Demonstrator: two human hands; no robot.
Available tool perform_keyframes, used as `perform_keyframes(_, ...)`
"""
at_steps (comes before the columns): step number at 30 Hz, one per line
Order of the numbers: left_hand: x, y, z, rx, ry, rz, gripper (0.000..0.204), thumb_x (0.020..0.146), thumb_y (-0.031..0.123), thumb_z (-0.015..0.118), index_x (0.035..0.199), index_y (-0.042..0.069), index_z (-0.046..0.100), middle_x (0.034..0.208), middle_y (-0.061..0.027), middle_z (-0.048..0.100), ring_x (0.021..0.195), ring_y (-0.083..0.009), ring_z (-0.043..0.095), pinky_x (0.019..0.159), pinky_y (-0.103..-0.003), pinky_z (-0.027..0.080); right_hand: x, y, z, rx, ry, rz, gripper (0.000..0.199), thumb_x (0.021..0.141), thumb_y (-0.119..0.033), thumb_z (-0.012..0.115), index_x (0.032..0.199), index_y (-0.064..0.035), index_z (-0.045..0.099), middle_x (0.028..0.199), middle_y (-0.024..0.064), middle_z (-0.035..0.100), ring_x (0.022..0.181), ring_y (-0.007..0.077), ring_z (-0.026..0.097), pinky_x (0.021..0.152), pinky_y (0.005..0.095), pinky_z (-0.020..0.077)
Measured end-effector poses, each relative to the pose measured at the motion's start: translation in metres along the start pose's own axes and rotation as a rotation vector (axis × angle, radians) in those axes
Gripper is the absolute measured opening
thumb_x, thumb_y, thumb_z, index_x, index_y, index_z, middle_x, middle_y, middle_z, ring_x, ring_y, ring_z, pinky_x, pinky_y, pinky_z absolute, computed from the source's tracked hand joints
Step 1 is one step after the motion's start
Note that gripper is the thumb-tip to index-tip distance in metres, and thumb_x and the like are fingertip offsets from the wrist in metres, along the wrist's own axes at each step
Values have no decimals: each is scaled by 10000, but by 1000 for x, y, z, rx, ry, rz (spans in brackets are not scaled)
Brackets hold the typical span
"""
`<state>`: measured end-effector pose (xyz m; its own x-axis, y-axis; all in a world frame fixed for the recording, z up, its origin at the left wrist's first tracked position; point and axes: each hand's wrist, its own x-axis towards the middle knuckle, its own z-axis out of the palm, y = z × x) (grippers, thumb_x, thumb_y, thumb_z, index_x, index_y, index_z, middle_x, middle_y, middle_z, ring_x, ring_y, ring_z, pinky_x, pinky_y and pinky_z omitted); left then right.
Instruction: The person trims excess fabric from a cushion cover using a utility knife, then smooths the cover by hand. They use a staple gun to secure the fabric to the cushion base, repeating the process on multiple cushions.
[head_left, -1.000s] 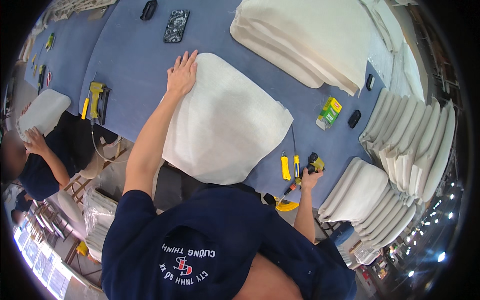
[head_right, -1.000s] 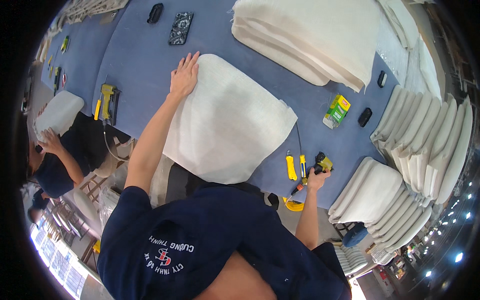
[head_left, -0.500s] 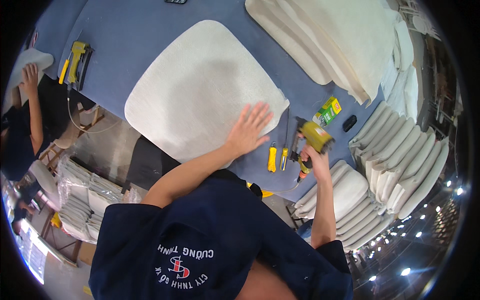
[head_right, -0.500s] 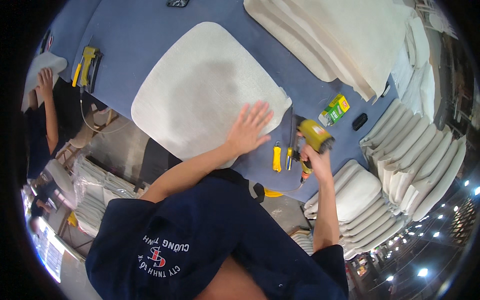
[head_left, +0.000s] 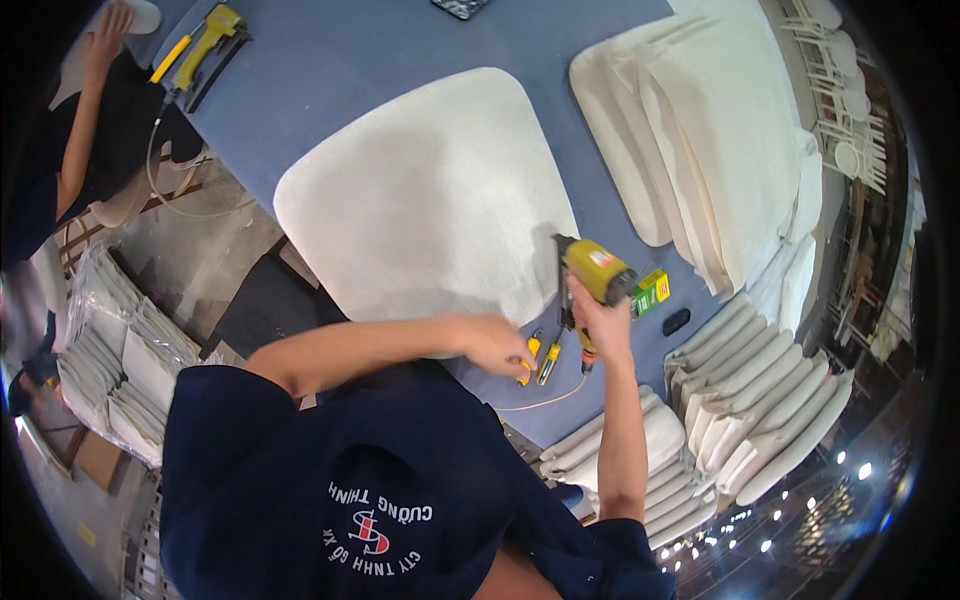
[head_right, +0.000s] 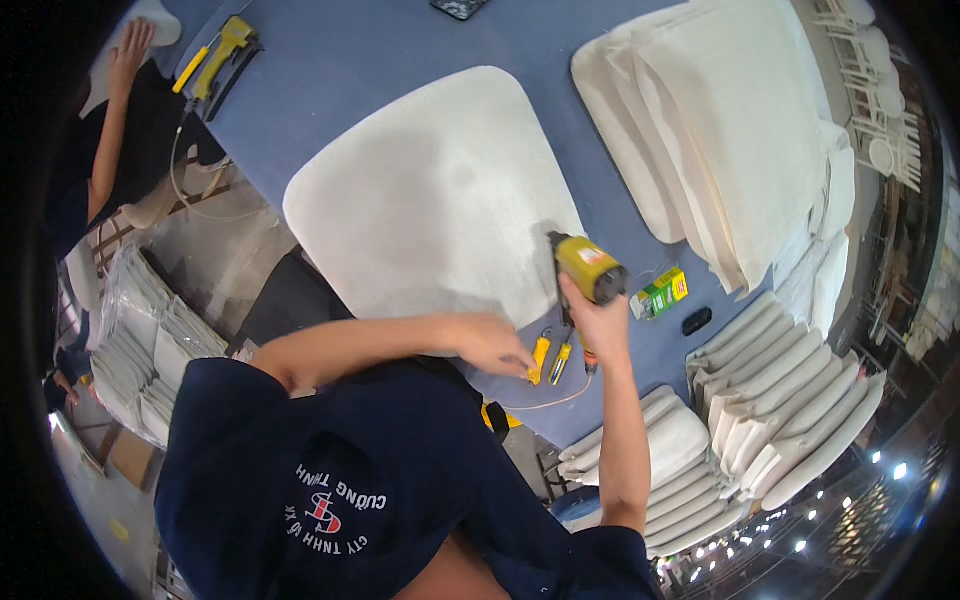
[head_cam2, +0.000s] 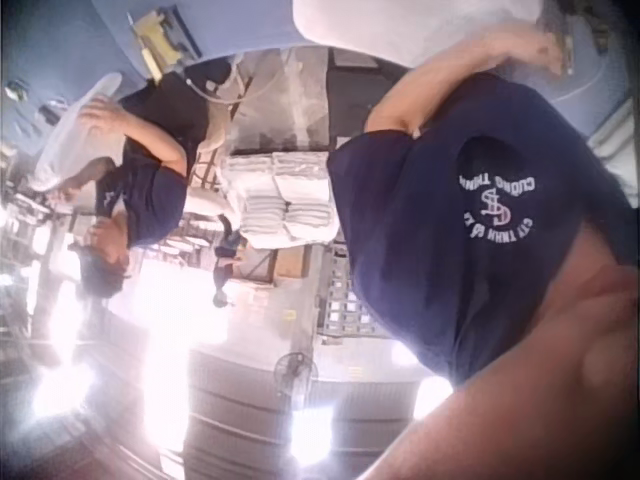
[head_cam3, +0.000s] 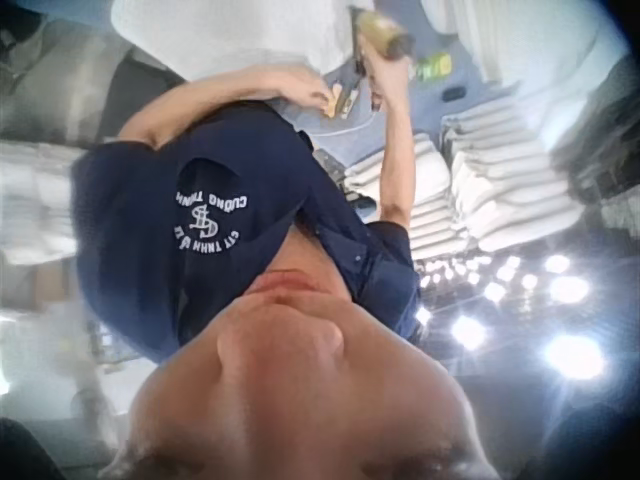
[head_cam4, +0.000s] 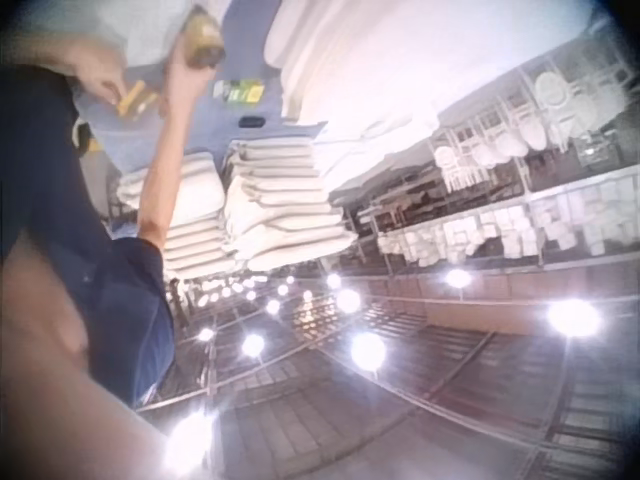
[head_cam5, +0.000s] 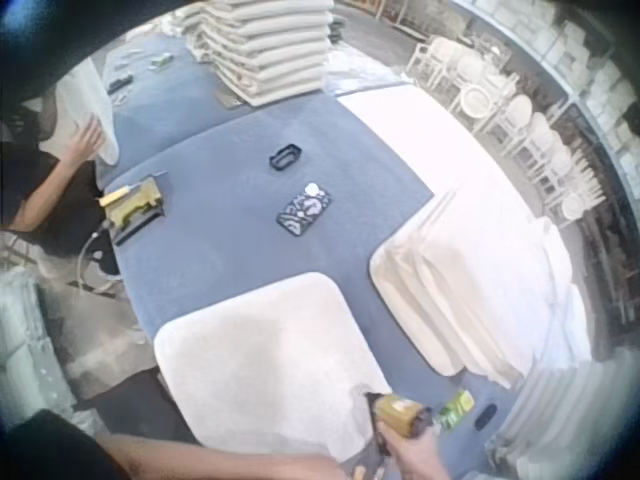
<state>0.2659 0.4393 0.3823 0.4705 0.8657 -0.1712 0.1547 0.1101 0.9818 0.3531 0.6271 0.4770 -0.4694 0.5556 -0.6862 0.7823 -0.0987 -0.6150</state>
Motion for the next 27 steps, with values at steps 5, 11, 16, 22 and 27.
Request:
perform_keyframes(5,-70,-82,-178,1051,1061,-276,605,1086,356,546,1646,168,416,1695,-110,437,1619,-333,289,1323,-583,167,-27,-6,-17,77,86,-38,189,967,-159,800,1074,-10,751,732,-32,615,561,48,522,489,252,399)
perform_keyframes(11,-72,-107,-204,871,1291,-605,636,1117,389,465,1674,101,364,1732,-88,385,1626,-289,283,1336,-555,140,-44,8,-24,82,116,-47,169,982,-132,778,1091,-8,743,726,-33,605,563,47,510,490,248,377)
perform_keyframes(16,-30,-61,-97,995,898,-549,701,1102,448,466,1690,90,331,1789,-89,253,1667,-258,164,1349,-539,91,-28,0,-16,151,35,-16,130,988,-140,778,1034,-29,729,701,-53,571,551,43,476,488,252,353)
perform_keyframes(22,-13,-38,-4,925,576,-297,781,1073,476,460,1675,1,314,1773,-149,269,1671,-283,141,1358,-501,68,12,-13,13,23,-151,23,145,1002,-161,767,1025,-33,702,635,-47,521,516,50,460,476,262,362)
perform_keyframes(27,-22,-42,12,952,417,-104,838,1016,471,541,1654,-31,332,1740,-170,325,1648,-296,209,1358,-479,110,27,-7,30,-77,-190,49,201,958,-179,788,1047,-4,743,661,-20,592,541,64,521,483,277,399)
